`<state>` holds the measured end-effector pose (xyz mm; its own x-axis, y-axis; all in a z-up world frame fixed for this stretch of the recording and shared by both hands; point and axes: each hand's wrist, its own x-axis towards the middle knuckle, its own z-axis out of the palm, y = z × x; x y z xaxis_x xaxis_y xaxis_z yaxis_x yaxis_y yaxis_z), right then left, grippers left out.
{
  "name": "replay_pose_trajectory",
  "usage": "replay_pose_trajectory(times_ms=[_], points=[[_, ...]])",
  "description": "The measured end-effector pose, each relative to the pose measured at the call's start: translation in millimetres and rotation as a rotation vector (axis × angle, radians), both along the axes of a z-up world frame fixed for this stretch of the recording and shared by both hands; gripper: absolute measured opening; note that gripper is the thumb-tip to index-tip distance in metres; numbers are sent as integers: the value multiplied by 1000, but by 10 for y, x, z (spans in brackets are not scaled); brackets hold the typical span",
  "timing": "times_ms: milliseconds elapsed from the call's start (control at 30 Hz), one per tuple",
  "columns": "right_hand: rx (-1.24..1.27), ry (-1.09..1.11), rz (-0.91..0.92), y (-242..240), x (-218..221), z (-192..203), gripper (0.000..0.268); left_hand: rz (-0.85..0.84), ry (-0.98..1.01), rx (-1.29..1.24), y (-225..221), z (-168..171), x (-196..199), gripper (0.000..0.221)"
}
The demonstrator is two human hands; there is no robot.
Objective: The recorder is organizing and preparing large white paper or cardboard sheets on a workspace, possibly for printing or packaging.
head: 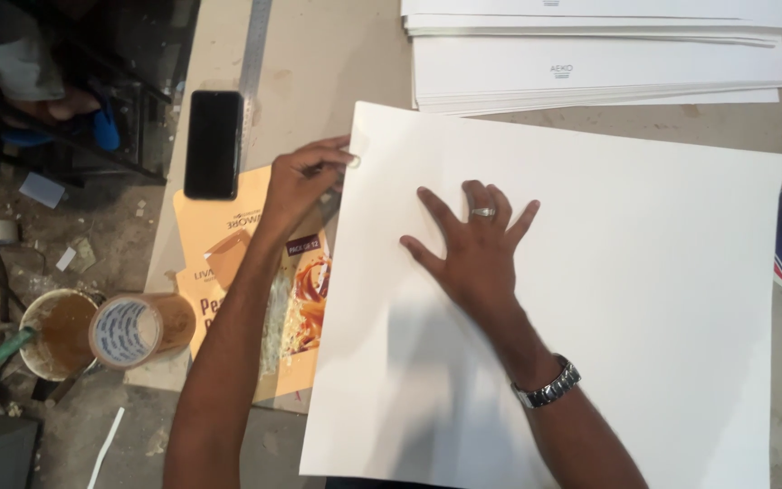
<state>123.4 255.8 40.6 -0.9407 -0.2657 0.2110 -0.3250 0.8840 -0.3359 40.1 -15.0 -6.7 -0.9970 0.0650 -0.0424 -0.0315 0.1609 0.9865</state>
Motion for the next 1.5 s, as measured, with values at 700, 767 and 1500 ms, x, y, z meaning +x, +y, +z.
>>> replay_pose_trajectory(times_ms=[700, 767, 1500], points=[[-29, -33, 24, 70, 6, -2, 61, -69, 225, -326, -118, 192, 3248, 24], [-24, -11, 35, 103, -4, -49, 61, -67, 321, -426, -124, 206, 3490, 29], [-36, 22, 63, 140, -18, -100, 60, -61, 738, -862, -60, 600, 3641, 31]])
